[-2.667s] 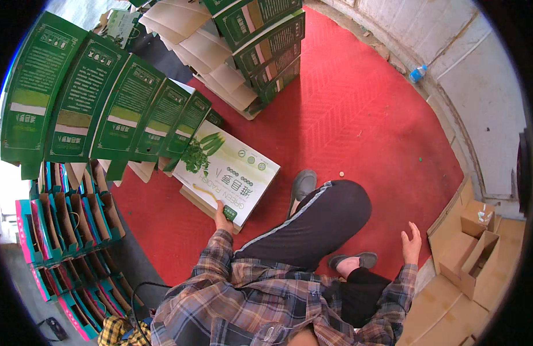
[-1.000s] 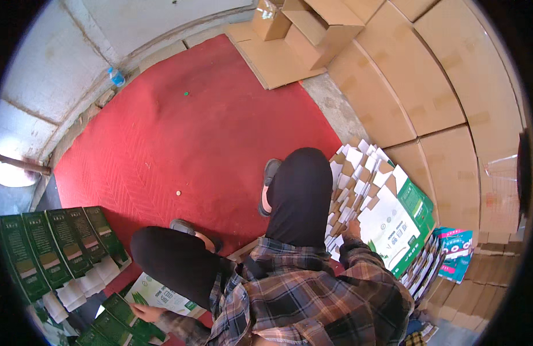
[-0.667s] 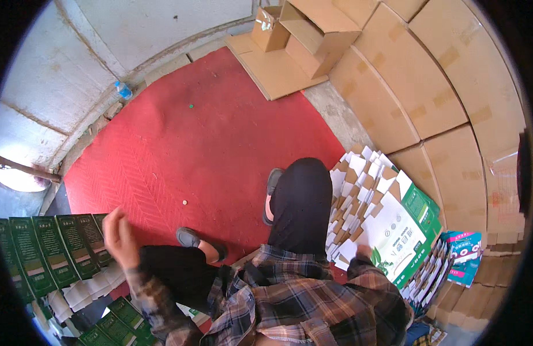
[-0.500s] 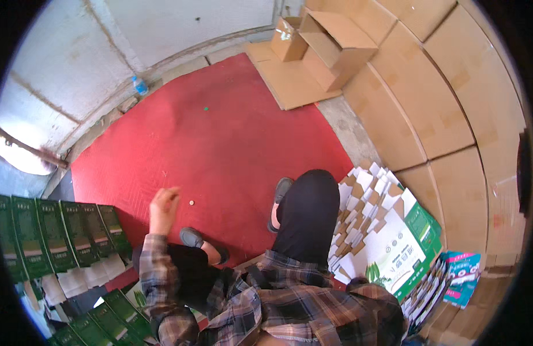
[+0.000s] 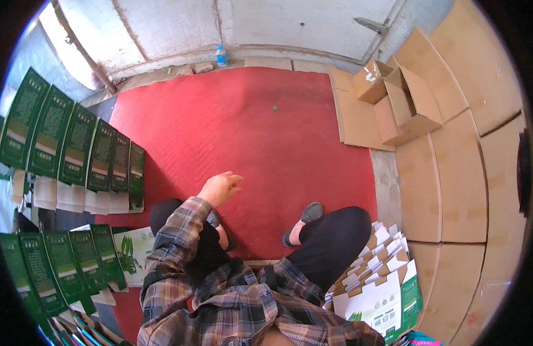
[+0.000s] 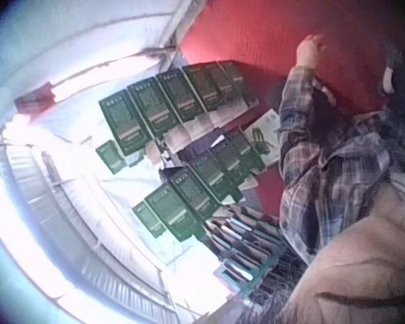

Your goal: Folding and stacking cardboard produce boxes.

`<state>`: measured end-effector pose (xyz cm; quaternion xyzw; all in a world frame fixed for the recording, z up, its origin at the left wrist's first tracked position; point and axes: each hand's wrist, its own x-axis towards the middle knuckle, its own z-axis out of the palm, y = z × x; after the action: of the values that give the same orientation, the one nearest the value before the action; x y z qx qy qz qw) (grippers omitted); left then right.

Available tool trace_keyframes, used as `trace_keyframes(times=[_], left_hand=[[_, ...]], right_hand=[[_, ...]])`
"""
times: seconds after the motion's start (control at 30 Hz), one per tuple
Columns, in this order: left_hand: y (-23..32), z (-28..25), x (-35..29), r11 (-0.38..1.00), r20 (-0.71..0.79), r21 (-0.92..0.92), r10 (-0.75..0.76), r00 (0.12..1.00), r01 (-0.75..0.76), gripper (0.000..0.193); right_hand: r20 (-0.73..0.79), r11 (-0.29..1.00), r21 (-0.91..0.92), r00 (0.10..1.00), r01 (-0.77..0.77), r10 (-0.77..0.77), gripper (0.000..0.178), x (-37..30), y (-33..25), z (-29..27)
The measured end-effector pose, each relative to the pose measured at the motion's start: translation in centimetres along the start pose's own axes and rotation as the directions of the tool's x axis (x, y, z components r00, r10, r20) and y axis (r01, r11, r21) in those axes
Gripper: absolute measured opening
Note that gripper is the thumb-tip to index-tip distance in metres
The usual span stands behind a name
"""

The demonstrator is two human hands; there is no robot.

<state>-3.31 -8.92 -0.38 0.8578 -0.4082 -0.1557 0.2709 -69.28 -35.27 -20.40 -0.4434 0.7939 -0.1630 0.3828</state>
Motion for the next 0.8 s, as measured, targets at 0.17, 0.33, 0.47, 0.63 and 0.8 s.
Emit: trace_keyframes(times=[0.17, 0.33, 0.47, 0.63, 0.8], left_hand=[[0.0, 0.3, -0.2, 0.992, 0.041, 0.107, 0.058, 0.997, -0.062, 0.033], [0.7, 0.3, 0.5, 0.996, 0.016, 0.046, 0.08, 0.997, -0.081, 0.035], [-0.3, -0.1, -0.7, 0.997, 0.031, 0.075, 0.03, 0.999, -0.032, 0.036], [0.1, -1.2, 0.0, 1.0, 0.013, -0.022, 0.021, 1.0, -0.021, 0.037], [-1.0, -1.9, 0.3, 0.979, -0.133, -0.2, -0.072, 0.988, 0.045, 0.04]], right_hand=[[0.128, 0.619, 0.772, 0.989, -0.146, 0.073, 0.036, 0.1, -2.7, 0.4], [0.163, -0.003, 0.986, 0.982, -0.164, -0.09, 0.037, 2.5, -8.3, -2.1], [0.169, -0.101, 0.979, 0.983, -0.176, -0.075, 0.027, -3.3, -21.4, -1.5], [0.168, 0.061, 0.986, 0.91, -0.157, -0.379, 0.031, -12.6, -29.0, -0.8], [0.423, 0.334, 0.904, 0.667, -0.267, -0.613, 0.018, -21.8, -34.8, 1.6]])
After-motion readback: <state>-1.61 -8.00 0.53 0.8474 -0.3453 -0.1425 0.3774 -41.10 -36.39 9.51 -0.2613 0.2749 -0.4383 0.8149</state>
